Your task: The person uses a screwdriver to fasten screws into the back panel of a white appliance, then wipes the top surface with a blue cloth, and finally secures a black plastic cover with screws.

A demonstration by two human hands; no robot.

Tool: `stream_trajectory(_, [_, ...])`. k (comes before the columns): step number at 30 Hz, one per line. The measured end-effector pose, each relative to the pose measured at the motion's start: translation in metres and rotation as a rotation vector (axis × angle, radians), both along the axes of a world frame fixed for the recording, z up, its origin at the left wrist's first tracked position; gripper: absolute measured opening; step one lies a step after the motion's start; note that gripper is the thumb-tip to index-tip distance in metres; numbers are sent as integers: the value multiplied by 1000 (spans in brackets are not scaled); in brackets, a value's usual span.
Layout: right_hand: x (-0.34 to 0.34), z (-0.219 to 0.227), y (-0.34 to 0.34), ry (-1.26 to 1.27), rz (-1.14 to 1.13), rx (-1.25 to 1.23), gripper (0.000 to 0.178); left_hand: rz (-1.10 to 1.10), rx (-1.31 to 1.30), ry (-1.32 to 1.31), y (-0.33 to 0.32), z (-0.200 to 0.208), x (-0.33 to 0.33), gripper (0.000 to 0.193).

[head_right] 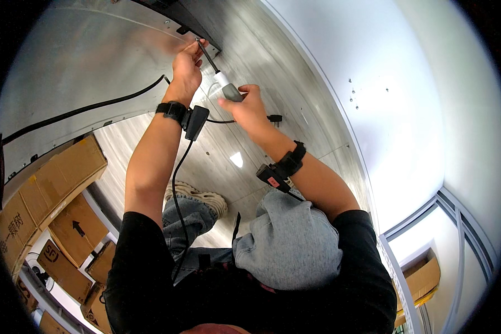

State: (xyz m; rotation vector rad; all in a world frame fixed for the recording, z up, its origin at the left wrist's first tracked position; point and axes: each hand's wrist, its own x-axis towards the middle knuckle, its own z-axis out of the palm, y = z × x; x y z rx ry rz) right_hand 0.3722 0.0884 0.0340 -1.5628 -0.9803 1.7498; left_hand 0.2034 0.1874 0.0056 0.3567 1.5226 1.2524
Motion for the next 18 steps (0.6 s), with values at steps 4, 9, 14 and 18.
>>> stream_trajectory(4, [7,4,6,238,2,-201,38,-10,-1,9,-1,3,0,18])
stream_trajectory(9, [4,6,1,77,41,-38,44,-2,-1,9,-1,3,2,17])
stream_trajectory(14, [9,4,8,152,87,-149,51,25,7,-9,0,0,1,15])
stream_trajectory(18, [5,4,4,80,7,-84,50,-14,12,30,-1,-2,-1,18])
